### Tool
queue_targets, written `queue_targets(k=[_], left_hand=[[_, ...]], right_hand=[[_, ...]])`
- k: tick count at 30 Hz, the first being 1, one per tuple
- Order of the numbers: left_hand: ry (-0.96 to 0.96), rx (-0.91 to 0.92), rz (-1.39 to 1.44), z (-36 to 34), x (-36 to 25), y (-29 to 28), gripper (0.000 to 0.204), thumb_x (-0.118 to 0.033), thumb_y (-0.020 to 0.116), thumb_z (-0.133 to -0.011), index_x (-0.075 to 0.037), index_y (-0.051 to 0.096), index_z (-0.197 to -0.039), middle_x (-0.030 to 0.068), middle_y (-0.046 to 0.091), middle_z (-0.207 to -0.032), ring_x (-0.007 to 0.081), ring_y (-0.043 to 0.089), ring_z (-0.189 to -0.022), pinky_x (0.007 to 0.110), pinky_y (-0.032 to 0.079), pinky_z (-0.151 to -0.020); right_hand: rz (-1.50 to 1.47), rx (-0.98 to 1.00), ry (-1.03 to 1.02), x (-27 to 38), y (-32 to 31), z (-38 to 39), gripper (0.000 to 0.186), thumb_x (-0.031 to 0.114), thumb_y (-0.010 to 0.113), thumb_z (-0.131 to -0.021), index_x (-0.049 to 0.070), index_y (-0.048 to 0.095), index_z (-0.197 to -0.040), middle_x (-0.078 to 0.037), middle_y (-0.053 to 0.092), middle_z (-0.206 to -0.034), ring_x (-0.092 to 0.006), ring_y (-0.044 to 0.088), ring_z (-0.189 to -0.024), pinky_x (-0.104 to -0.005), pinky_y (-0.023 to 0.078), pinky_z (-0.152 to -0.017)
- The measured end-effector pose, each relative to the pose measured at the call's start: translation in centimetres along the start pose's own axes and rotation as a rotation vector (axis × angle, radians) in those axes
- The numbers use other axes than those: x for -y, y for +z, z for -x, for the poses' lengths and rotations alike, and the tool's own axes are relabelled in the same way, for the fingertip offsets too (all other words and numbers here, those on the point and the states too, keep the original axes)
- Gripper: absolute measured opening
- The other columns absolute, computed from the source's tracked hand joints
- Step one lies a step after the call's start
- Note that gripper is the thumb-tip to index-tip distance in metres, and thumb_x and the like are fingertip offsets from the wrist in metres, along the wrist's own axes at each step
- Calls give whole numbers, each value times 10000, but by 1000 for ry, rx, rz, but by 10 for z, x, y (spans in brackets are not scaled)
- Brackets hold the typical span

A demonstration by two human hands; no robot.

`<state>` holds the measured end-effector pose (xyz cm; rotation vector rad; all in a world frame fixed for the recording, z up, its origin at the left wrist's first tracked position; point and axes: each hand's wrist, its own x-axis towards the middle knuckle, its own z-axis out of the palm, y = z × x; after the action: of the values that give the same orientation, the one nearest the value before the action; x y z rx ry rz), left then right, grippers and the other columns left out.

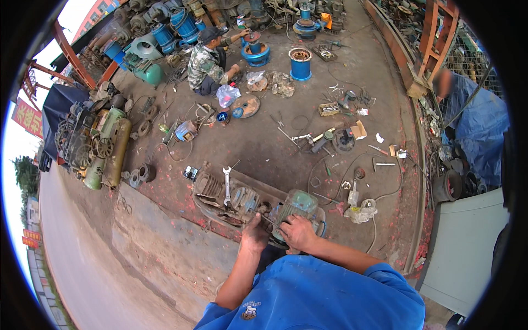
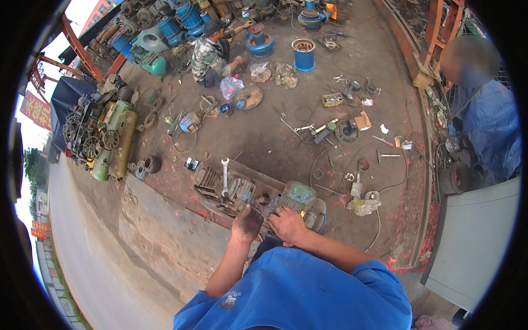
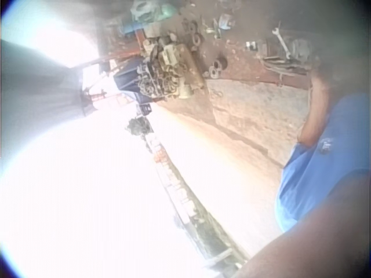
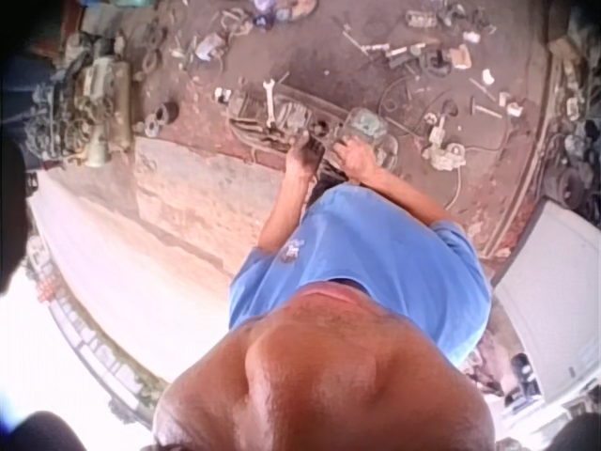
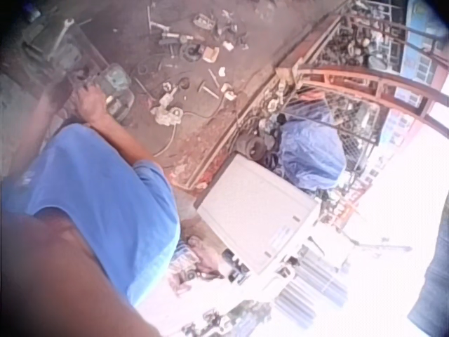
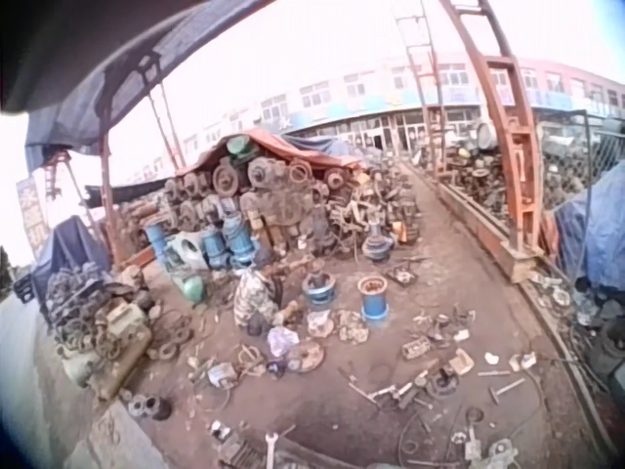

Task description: The person aligns and secures a green electric motor to a metal frame using a wrench and a hammer. They repeatedly tighten bolts, reposition the motor, and tap components into place while working in a cluttered outdoor workshop.

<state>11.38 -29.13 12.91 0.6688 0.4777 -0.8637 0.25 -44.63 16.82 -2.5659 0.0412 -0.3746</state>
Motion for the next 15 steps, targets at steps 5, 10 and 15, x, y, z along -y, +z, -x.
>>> queue_targets(k=[5,10,15], left_hand=[[9,-71,-38,-2,-10,28,210,-260,665,-936,-115,664,-1087,22,653,-928,199,604,-874,373,478,-813],[-14,-129,19,-34,-7,-22,201,-247,614,-973,-103,644,-1109,39,662,-996,212,613,-955,379,478,-843],[-75,-184,27,-78,-11,-63,232,-248,570,-996,-88,619,-1156,65,671,-1071,261,614,-1027,403,478,-909]], right_hand=[[-560,75,406,2,15,-11,226,237,660,-915,25,690,-989,-182,640,-728,-283,635,-487,-402,515,-462],[-652,13,610,-2,63,-17,188,206,668,-901,21,693,-882,-161,678,-719,-266,672,-662,-361,521,-604],[-180,36,248,-19,110,-25,148,168,718,-819,35,661,-848,-155,611,-761,-362,617,-779,-451,511,-674]])
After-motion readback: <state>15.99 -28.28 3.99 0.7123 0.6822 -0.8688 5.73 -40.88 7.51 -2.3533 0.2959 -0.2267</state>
